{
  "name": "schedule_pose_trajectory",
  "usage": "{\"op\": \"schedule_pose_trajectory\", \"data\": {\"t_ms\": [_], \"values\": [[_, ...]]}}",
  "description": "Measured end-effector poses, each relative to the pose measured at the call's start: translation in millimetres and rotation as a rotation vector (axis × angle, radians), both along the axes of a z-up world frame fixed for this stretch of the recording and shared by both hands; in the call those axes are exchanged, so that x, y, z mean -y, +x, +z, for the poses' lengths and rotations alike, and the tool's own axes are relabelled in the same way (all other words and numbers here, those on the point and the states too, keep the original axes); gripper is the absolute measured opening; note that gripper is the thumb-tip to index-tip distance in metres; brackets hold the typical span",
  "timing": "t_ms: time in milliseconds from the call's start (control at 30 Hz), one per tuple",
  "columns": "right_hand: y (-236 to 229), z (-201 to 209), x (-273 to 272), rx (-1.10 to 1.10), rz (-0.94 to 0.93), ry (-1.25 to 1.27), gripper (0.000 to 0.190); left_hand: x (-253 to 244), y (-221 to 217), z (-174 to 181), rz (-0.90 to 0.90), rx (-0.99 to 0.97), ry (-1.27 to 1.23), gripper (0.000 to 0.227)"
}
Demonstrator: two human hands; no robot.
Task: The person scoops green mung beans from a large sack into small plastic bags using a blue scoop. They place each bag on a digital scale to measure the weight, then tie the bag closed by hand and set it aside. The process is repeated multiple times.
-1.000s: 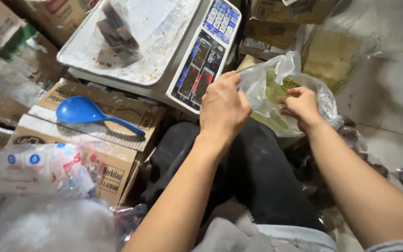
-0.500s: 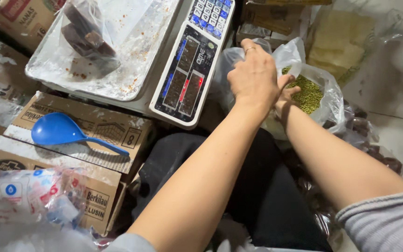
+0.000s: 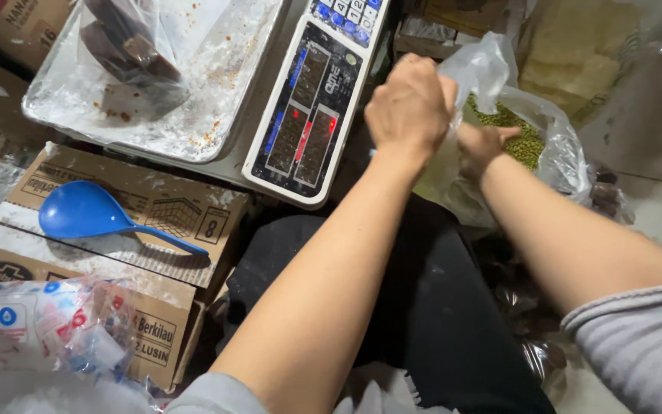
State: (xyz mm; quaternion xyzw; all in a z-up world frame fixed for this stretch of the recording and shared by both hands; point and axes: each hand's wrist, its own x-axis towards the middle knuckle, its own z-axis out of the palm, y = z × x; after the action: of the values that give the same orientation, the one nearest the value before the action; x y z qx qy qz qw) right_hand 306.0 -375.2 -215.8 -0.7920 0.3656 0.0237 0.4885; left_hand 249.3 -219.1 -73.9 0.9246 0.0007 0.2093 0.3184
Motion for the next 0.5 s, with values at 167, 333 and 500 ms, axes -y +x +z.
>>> {"op": "schedule_pose_trajectory", "data": {"t_ms": [167, 333, 500], "values": [[5.8, -1.4, 54.6, 0.007, -0.003, -0.242, 0.132, -32.4, 8.8, 12.8, 0.105, -0.086, -0.185, 0.027], [7.0, 9.2, 90.3, 0.007, 0.085, -0.543, 0.136, -35.6, -2.6, 27.9, 0.020, -0.168, 0.004, 0.043], [-14.1, 1.4, 106.2, -0.187, 0.616, -0.752, 0.051, -3.8, -25.8, 27.1, -0.148, -0.408, 0.345, 0.087]]}}
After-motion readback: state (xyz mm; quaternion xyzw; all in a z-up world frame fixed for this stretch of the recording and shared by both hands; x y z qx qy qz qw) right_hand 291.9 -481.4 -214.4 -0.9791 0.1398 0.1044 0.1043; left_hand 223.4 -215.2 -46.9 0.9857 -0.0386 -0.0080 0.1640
